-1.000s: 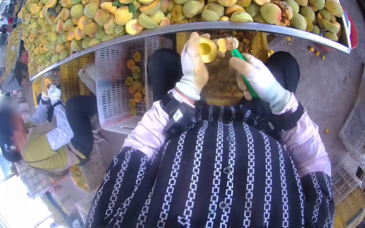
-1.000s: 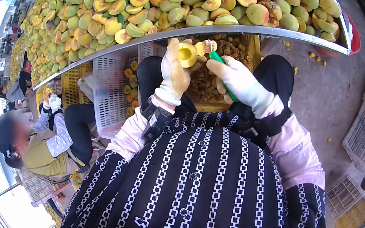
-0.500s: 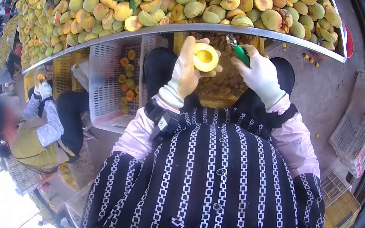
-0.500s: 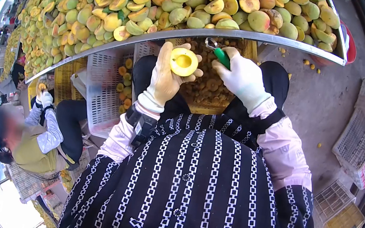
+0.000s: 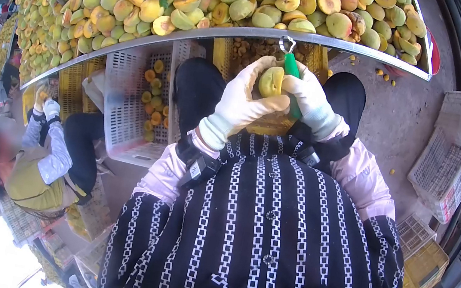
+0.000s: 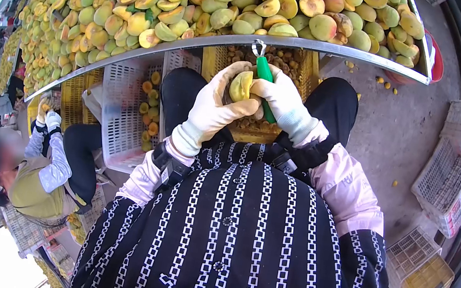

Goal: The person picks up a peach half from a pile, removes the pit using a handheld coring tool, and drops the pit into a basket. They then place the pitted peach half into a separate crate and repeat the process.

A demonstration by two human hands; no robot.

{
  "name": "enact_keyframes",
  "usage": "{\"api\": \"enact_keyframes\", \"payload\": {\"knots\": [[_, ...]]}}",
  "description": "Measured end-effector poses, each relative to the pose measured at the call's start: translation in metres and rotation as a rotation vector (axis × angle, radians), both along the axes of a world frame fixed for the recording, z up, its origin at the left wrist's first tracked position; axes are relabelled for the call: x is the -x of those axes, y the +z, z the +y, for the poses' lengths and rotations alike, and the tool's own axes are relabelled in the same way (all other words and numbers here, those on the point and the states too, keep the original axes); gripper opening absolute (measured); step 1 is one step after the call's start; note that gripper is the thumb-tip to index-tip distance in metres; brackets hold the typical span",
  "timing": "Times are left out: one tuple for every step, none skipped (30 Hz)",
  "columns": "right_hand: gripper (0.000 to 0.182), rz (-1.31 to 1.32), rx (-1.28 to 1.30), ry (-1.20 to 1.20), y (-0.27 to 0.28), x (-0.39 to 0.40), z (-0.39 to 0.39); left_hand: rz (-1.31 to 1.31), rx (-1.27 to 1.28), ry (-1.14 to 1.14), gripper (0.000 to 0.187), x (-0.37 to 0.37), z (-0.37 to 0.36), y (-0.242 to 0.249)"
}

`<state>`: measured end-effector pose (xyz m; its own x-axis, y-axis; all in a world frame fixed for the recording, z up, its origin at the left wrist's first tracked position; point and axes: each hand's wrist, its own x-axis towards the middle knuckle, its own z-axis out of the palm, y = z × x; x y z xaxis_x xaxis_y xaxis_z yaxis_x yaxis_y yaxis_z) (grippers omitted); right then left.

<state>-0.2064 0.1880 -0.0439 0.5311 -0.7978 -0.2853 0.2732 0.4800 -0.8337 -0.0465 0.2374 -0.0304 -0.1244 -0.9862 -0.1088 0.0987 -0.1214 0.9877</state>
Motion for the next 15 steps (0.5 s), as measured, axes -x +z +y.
{"api": "enact_keyframes", "payload": {"knots": [[0.031,-0.077,-0.015,-0.056,-0.004,-0.001,0.002,0.002,-0.001,0.002,0.073,0.003,0.000,0.000],[0.030,-0.026,0.029,-0.077,-0.007,-0.001,0.003,0.083,0.026,0.059,0.072,0.005,0.001,0.001],[0.030,-0.027,0.030,-0.074,0.001,0.001,0.004,0.163,0.054,0.115,0.071,0.007,0.001,0.003],[0.028,0.070,0.021,-0.034,0.017,0.004,0.003,0.282,-0.056,0.090,0.064,0.003,0.002,0.006],[0.027,0.166,0.012,0.007,0.029,0.006,0.001,0.380,-0.083,0.059,0.055,-0.003,0.001,0.004],[0.026,0.133,-0.063,0.027,0.034,0.009,-0.002,0.517,-0.094,0.029,0.051,-0.009,0.000,0.004],[0.026,0.106,-0.044,-0.002,0.038,0.012,-0.002,0.654,-0.105,-0.001,0.048,-0.013,-0.001,0.004],[0.024,0.220,0.011,-0.017,0.041,0.014,-0.002,0.655,-0.105,0.000,0.048,-0.014,0.000,0.004],[0.024,0.334,0.066,-0.032,0.044,0.016,-0.001,0.637,-0.128,0.027,0.046,-0.013,0.001,0.006],[0.024,0.335,0.066,-0.031,0.040,0.017,0.001,0.619,-0.151,0.055,0.045,-0.013,0.001,0.007],[0.025,0.646,0.606,-0.130,0.033,0.017,0.004,0.621,-0.151,0.056,0.045,-0.013,0.001,0.006],[0.028,0.941,1.155,-0.227,0.031,0.016,0.006,0.541,-0.181,0.110,0.043,-0.011,0.002,0.004],[0.028,0.941,1.157,-0.223,0.031,0.017,0.007,0.461,-0.211,0.164,0.041,-0.011,0.003,0.002],[0.031,0.993,1.212,-0.159,0.034,0.017,0.008,0.463,-0.211,0.165,0.041,-0.011,0.003,0.000],[0.036,1.044,1.267,-0.093,0.035,0.017,0.009,0.439,-0.236,0.143,0.040,-0.013,0.004,-0.001]]}}
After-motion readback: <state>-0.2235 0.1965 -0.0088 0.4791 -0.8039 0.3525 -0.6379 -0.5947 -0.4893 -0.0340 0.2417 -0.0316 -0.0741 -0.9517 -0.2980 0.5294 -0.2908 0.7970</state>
